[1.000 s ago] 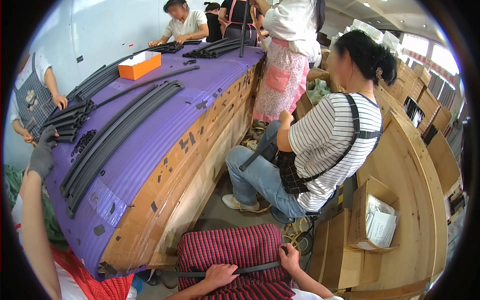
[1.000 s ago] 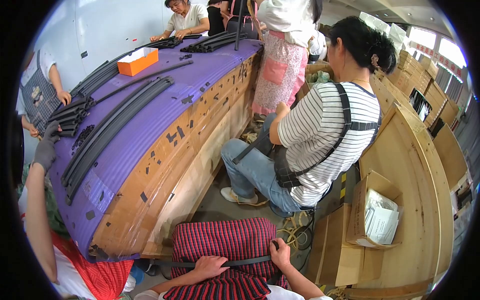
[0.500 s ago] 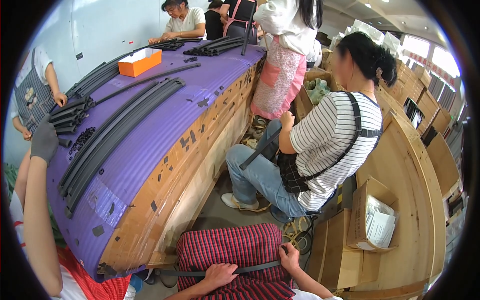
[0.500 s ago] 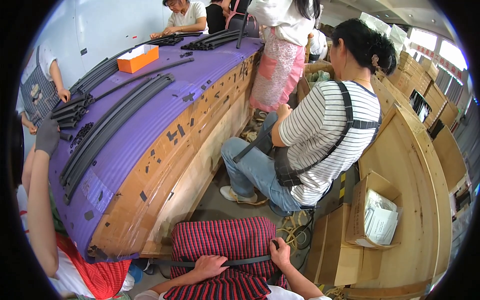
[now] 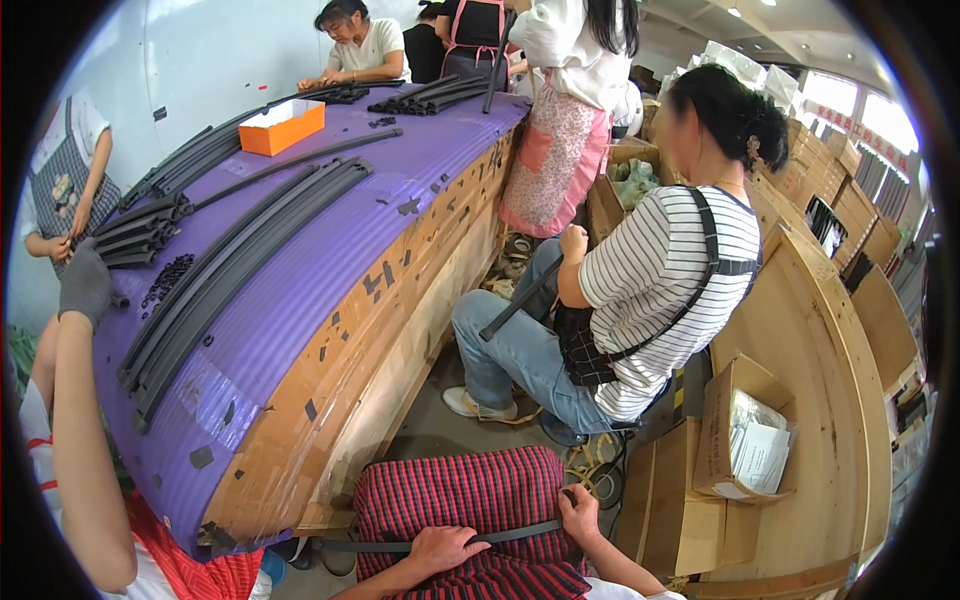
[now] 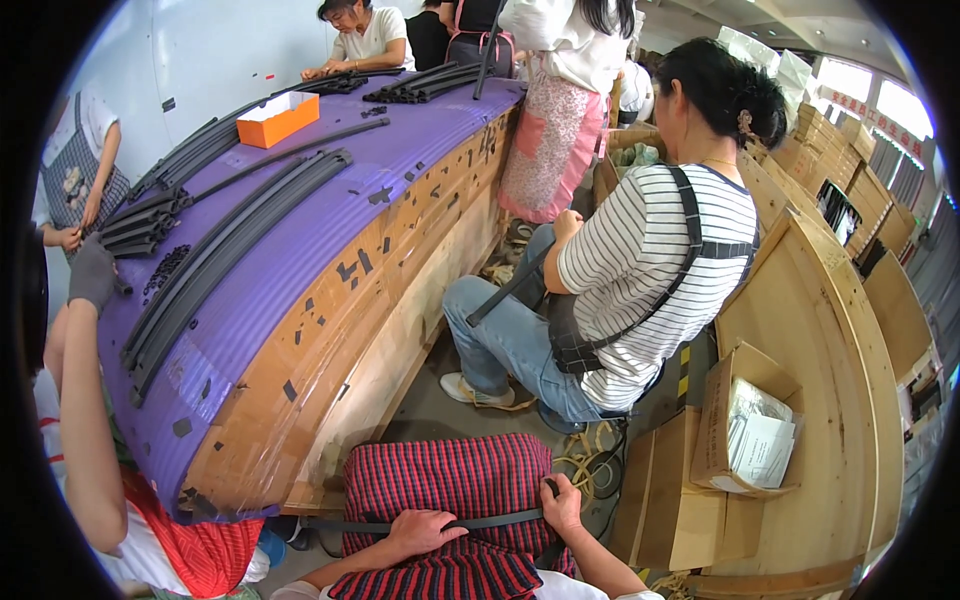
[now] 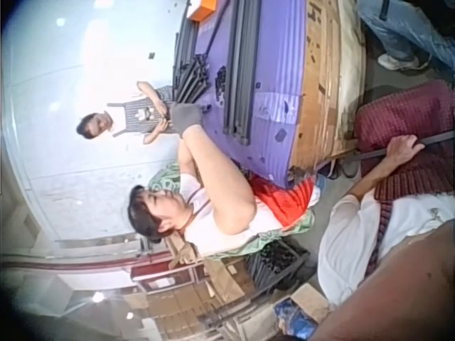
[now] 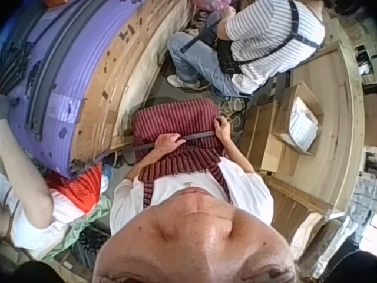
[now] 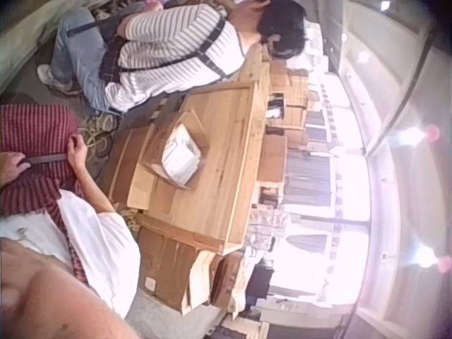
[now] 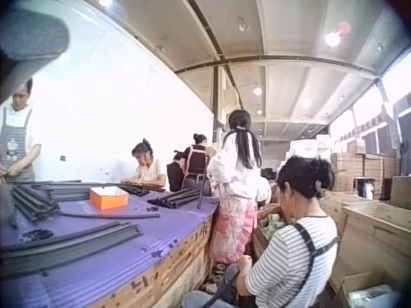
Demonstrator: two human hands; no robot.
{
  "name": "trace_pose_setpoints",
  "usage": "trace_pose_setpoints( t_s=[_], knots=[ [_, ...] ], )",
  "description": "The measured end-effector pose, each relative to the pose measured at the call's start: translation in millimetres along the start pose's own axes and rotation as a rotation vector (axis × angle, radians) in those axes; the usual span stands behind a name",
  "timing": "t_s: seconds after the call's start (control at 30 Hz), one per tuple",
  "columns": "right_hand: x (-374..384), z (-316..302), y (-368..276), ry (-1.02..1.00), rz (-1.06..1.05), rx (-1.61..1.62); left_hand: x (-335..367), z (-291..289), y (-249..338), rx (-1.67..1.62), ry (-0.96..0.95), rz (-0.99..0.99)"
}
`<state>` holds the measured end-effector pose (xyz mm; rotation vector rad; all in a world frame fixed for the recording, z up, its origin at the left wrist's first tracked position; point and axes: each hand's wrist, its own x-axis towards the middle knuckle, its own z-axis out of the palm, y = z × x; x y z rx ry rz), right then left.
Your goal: Attaching black structural component straps or end caps onto long rubber and metal strips during product fabrication.
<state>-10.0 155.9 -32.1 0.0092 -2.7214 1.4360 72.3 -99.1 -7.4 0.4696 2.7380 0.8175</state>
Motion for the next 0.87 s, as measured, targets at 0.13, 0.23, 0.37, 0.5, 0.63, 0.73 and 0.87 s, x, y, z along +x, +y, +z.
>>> trace_pose_setpoints(
  t_s=[0.13,0.23,0.37,0.5,0.63,0.73,0.87],
  knots=[
    [-12.6,-3.4,-3.3,0.013,-0.014,0.001,-11.2,16.4,-3.0,0.048,0.132,0.073],
    [-17.3,-5.0,-3.1,0.022,-0.008,0.002,-13.1,21.6,-1.5,0.044,0.148,0.07],
    [-13.2,-8.1,4.3,-0.007,-0.03,-0.041,-6.2,8.5,5.0,0.009,-0.001,-0.065],
    [5.9,-31.6,-27.8,0.015,-0.056,0.13,-6.8,-15.6,12.1,-0.001,0.212,-0.025],
    [11.2,-50.3,-42.6,0.011,0.243,0.315,-2.9,-22.0,-0.4,0.073,0.311,-0.075],
    [4.4,-51.3,-24.8,-0.007,0.279,0.334,0.6,-24.3,-1.5,0.056,0.3,-0.05],
    [-10.9,-49.8,-26.3,-0.055,0.305,0.352,1.1,-14.7,1.4,0.027,0.212,-0.03]
  ],
)
